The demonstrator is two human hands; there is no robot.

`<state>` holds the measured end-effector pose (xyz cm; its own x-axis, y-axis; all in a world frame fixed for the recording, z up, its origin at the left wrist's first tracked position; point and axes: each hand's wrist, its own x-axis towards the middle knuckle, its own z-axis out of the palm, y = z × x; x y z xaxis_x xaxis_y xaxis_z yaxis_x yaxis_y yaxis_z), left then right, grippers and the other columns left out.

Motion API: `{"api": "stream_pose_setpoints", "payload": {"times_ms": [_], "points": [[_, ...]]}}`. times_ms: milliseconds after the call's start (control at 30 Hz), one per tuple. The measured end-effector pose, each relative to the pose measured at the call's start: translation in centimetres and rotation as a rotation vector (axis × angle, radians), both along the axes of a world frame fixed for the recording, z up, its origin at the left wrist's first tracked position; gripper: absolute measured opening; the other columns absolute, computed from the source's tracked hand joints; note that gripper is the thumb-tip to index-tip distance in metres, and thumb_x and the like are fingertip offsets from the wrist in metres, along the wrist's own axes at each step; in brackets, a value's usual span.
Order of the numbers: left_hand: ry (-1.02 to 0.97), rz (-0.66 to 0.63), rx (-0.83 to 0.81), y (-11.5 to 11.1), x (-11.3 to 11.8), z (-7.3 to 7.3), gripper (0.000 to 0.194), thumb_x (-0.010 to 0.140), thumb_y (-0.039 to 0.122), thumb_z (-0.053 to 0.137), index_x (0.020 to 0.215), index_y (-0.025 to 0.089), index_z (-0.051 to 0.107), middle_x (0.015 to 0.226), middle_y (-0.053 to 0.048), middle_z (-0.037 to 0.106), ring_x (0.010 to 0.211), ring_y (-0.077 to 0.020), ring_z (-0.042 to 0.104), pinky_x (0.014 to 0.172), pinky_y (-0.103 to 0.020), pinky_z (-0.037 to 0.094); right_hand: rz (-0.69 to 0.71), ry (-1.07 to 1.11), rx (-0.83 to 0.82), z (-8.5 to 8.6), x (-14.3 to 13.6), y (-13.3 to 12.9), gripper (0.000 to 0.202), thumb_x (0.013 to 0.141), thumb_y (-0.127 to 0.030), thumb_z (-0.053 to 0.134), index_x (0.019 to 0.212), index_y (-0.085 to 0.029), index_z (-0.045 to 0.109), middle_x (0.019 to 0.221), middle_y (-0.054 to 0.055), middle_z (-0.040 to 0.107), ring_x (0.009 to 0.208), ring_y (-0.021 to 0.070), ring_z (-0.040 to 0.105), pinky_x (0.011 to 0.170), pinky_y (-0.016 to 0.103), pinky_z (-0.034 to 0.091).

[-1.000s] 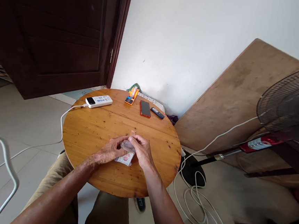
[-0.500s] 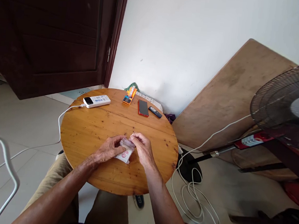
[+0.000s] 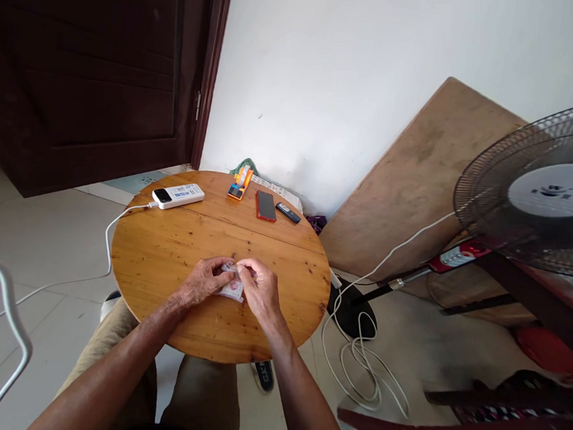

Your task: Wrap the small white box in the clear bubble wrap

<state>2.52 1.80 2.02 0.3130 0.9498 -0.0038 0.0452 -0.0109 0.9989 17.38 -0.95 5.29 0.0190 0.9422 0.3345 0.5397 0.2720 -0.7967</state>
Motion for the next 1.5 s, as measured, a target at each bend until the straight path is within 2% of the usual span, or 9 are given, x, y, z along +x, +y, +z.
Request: {"api": "stream_pose_setpoints", "payload": {"times_ms": [200,400,567,700,867,1067,1233,1500], "points": [[-0.025,0.018,-0.041,0.2,-0.1,0.0,0.046,0.063,0.044,0.069,0.097,0.013,0.071,0.078,-0.002,0.071,0.07,-0.0173,0.062,0.063,-0.025,0.049,-0.037,-0.014,0.052,-0.4,-0.3,-0.8,0.02,0.086,-0.028,0.051,0.077,-0.022,0.068,0.078,0.002,0.07,0.075,0.0167,0.064,0.071,0.025,0.048],[-0.109,0.003,-0.073,0.4,0.1,-0.7,0.049,0.061,0.042,0.07,0.1,0.012,0.069,0.084,-0.005,0.074,0.071,-0.0188,0.066,0.066,-0.027,0.052,-0.045,0.111,-0.043,-0.4,0.2,0.5,0.02,0.082,-0.032,0.054,0.076,-0.02,0.069,0.075,0.002,0.071,0.071,0.0178,0.066,0.067,0.026,0.049],[-0.047,0.096,-0.006,0.8,0.3,-1.5,0.049,0.065,0.041,0.065,0.104,0.011,0.069,0.086,-0.006,0.074,0.074,-0.0194,0.066,0.068,-0.028,0.052,-0.036,0.153,-0.023,-0.6,0.2,0.5,0.021,0.083,-0.031,0.054,0.077,-0.02,0.07,0.076,0.001,0.071,0.072,0.0174,0.066,0.068,0.025,0.049],[-0.022,0.151,0.02,1.2,0.3,-2.1,0.05,0.066,0.04,0.067,0.107,0.011,0.069,0.086,-0.006,0.073,0.076,-0.0196,0.066,0.071,-0.028,0.051,-0.03,0.072,0.05,-0.8,0.2,0.2,0.021,0.087,-0.029,0.053,0.081,-0.021,0.071,0.081,0.002,0.071,0.075,0.0169,0.066,0.07,0.025,0.05],[-0.045,0.15,0.039,1.4,0.2,-2.4,0.057,0.068,0.046,0.067,0.113,0.011,0.067,0.092,-0.008,0.074,0.08,-0.0202,0.067,0.074,-0.029,0.052,-0.001,-0.03,0.165,-1.0,-0.3,-0.1,0.023,0.091,-0.022,0.05,0.086,-0.022,0.072,0.09,0.005,0.071,0.086,0.0182,0.066,0.082,0.029,0.052],[-0.077,0.128,0.031,1.2,0.0,-1.6,0.055,0.07,0.046,0.065,0.113,0.011,0.068,0.099,-0.01,0.074,0.086,-0.0218,0.067,0.078,-0.031,0.053,-0.013,-0.163,0.291,-2.2,-0.9,-1.2,0.03,0.093,-0.017,0.046,0.103,-0.024,0.073,0.106,0.008,0.071,0.099,0.0193,0.065,0.091,0.033,0.052],[-0.125,0.076,-0.034,1.1,-0.4,-1.3,0.051,0.066,0.034,0.061,0.111,0.012,0.068,0.096,-0.007,0.074,0.086,-0.0225,0.067,0.076,-0.031,0.053,-0.04,-0.324,0.356,-2.9,-0.8,-1.5,0.029,0.093,-0.014,0.047,0.103,-0.022,0.073,0.108,0.008,0.071,0.101,0.0208,0.065,0.09,0.034,0.051],[-0.181,0.102,-0.046,1.4,0.1,-2.0,0.058,0.063,0.036,0.065,0.114,0.009,0.065,0.099,-0.01,0.073,0.086,-0.0218,0.068,0.079,-0.032,0.054,-0.086,-0.512,0.4,-2.7,-0.5,-1.2,0.027,0.093,-0.017,0.049,0.102,-0.025,0.073,0.108,0.007,0.07,0.099,0.0224,0.062,0.086,0.037,0.045]]}}
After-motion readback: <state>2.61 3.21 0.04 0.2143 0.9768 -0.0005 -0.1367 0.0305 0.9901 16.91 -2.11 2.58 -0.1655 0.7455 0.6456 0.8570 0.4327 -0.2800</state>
